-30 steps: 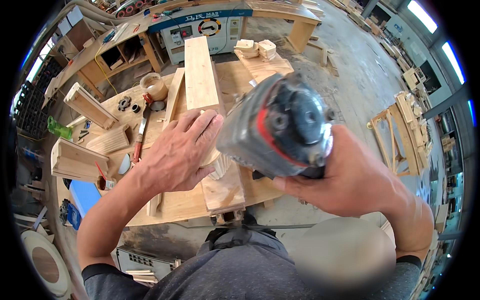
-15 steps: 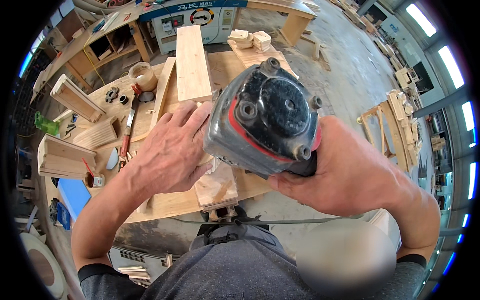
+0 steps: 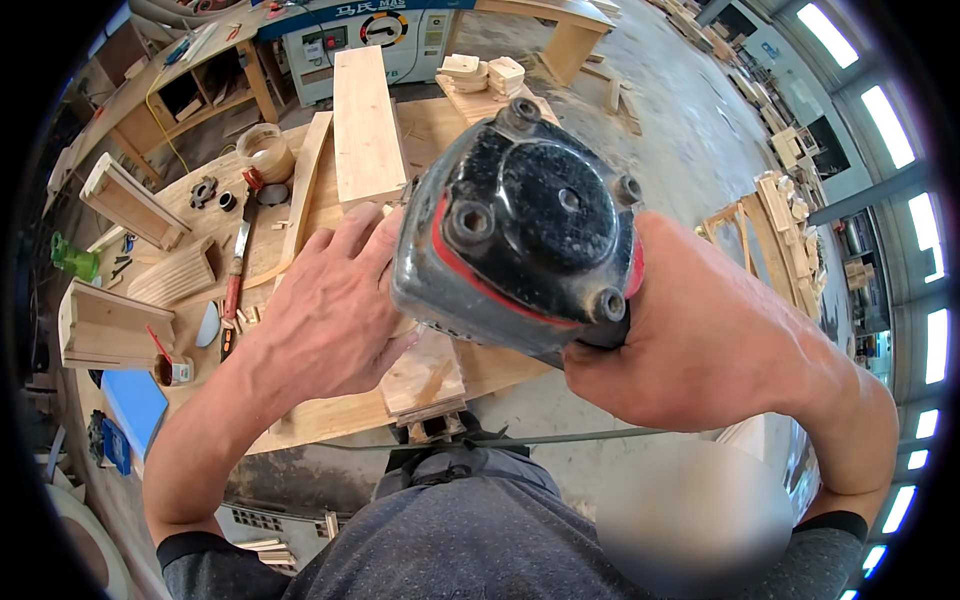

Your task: The person assembles a wooden structure by applying glue to pre-drilled holes in various wooden components and joining them together. They use a mallet to tap the pieces into place and a pneumatic nail gun to secure the joints. The process involves handling multiple distinct wooden parts, including a long beam and decorative fluted sections.

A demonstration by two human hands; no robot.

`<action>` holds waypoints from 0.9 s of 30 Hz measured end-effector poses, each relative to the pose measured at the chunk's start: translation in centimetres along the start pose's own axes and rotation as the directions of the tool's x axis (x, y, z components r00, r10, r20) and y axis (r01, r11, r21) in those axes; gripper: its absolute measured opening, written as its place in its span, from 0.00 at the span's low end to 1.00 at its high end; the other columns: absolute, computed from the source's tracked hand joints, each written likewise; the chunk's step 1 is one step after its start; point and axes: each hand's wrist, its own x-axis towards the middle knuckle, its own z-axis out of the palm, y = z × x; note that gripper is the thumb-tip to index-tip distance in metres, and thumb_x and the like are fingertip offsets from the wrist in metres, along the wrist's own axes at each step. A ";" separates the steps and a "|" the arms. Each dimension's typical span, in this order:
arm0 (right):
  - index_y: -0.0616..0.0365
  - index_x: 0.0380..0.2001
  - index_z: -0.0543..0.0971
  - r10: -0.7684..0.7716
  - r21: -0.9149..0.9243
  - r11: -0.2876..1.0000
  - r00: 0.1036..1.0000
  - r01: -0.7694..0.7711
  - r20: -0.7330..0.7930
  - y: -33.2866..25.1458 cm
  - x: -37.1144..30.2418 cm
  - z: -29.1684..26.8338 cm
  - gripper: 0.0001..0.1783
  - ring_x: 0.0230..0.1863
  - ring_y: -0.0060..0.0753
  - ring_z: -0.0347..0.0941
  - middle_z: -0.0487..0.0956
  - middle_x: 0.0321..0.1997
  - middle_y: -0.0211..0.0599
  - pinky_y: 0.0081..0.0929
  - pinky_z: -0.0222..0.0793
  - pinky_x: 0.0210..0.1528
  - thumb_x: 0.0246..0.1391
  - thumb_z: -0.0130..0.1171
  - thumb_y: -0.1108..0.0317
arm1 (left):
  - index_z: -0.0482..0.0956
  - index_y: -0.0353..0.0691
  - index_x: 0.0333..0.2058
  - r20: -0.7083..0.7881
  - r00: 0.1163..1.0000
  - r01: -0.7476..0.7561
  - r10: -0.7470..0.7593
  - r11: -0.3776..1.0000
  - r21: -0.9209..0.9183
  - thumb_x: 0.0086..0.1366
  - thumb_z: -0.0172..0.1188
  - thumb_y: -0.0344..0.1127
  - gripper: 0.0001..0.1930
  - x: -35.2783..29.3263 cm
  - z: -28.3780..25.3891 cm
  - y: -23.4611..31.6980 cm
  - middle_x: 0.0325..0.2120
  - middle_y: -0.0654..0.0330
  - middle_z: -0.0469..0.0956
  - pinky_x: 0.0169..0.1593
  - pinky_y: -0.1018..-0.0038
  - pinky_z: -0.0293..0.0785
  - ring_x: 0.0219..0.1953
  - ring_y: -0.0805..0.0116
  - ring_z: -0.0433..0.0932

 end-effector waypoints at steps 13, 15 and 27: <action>0.61 0.47 0.77 0.193 0.108 0.975 0.981 -0.194 0.015 -1.2 -0.7 0.6 0.21 0.40 0.27 0.74 0.81 0.37 0.37 0.33 0.73 0.49 0.47 0.64 0.71 | 0.65 0.27 0.63 0.026 0.998 -0.061 0.064 0.994 -0.088 0.54 0.70 0.39 0.41 -0.4 -0.7 -1.1 0.58 0.48 0.68 0.59 0.59 0.72 0.58 0.49 0.69; 0.61 0.46 0.78 0.163 0.138 0.978 0.986 -0.158 -0.022 -1.3 -1.0 0.9 0.20 0.38 0.26 0.73 0.81 0.35 0.37 0.32 0.72 0.46 0.47 0.63 0.71 | 0.64 0.28 0.64 0.048 0.996 -0.062 0.069 0.991 -0.120 0.51 0.74 0.41 0.45 -0.7 -1.1 -1.8 0.61 0.48 0.66 0.62 0.60 0.71 0.60 0.49 0.69; 0.66 0.38 0.81 0.147 0.151 0.980 0.985 -0.133 -0.091 -0.2 -1.0 1.9 0.15 0.25 0.23 0.70 0.78 0.22 0.38 0.32 0.70 0.32 0.47 0.60 0.69 | 0.61 0.27 0.65 0.045 0.999 -0.018 0.022 0.995 -0.099 0.48 0.77 0.43 0.50 -1.4 -0.5 -1.7 0.61 0.46 0.65 0.65 0.61 0.68 0.59 0.46 0.69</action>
